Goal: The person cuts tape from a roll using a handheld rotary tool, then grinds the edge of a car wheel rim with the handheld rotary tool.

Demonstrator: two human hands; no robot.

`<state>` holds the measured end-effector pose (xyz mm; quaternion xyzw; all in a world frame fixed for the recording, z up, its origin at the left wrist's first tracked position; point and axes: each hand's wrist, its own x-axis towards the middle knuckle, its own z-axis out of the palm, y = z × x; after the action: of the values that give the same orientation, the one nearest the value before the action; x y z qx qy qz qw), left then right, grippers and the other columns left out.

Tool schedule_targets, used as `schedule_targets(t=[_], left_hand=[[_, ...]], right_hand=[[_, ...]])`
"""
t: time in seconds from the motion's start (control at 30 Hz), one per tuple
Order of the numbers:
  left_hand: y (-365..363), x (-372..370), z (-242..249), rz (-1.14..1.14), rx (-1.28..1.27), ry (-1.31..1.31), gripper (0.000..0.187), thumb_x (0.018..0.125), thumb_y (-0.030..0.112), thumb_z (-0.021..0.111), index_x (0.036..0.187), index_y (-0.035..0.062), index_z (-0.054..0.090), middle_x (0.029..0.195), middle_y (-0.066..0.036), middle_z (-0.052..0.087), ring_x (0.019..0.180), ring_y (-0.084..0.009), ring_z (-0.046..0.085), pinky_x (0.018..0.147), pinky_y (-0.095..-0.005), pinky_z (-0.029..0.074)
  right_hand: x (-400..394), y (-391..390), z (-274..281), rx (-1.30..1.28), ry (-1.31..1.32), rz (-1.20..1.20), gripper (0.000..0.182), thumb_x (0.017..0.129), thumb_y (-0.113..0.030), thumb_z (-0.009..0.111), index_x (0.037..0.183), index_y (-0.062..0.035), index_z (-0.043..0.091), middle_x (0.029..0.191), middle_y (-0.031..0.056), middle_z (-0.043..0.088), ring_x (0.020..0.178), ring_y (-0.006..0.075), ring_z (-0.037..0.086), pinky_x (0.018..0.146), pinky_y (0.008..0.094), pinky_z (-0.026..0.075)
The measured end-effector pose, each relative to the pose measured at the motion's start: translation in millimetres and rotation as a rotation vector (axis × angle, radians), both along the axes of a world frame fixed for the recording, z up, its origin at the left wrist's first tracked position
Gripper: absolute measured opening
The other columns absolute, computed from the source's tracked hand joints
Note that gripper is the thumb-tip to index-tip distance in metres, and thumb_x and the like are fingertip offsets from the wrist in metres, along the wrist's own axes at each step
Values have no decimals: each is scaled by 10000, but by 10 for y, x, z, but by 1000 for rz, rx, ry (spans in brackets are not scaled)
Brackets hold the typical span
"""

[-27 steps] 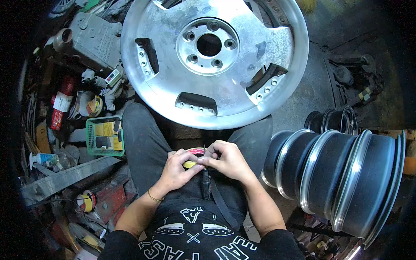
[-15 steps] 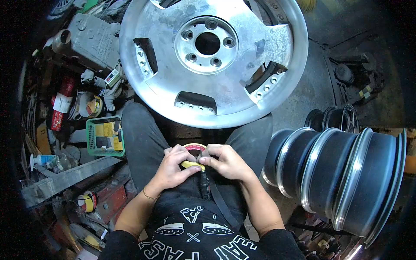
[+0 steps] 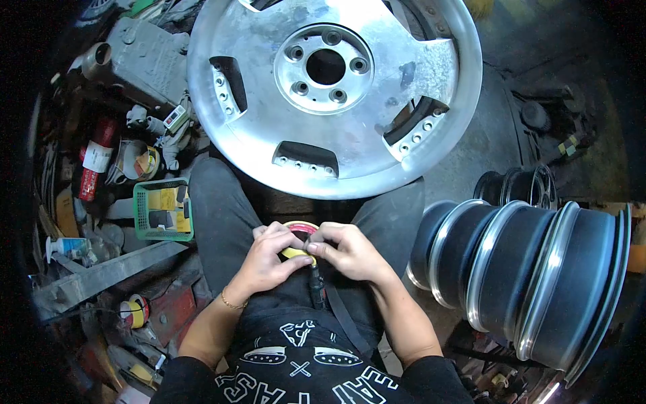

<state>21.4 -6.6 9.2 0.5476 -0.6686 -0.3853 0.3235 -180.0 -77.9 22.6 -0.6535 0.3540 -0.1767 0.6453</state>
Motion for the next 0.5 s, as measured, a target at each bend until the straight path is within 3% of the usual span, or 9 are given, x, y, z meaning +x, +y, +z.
schedule_targets(t=[0.13,0.2,0.27,0.43,0.5], left_hand=[[21,-51,9,26,81,9,251,775,300,782,888,97,686,928,-78,657,930,-238,582,860,-389,346],[18,-60,-10,27,85,13,240,784,295,773,887,96,686,940,-81,657,934,-241,580,864,-392,346],[29,-72,15,41,86,15,233,794,290,763,902,96,692,937,-83,655,940,-239,575,869,-394,342],[9,-5,18,-14,81,-4,229,802,286,754,916,94,701,933,-85,646,961,-235,560,882,-395,330],[15,-16,-8,-2,78,9,226,795,280,757,909,91,705,929,-85,641,962,-234,552,888,-395,324]], right_hand=[[-18,-82,92,-71,138,75,175,899,-112,668,830,44,628,791,81,629,730,156,579,662,298,453],[4,-58,75,-116,81,-4,191,878,-122,706,806,37,627,748,67,613,671,132,547,617,294,438],[38,-58,152,-55,250,-94,197,852,-134,742,800,27,642,700,50,597,635,107,528,583,285,430],[51,-45,148,-53,263,-97,184,852,-129,738,808,27,652,698,35,595,656,99,535,601,275,441],[49,-10,70,-28,106,-82,164,868,-111,712,825,36,656,741,56,610,695,111,549,633,284,449]])
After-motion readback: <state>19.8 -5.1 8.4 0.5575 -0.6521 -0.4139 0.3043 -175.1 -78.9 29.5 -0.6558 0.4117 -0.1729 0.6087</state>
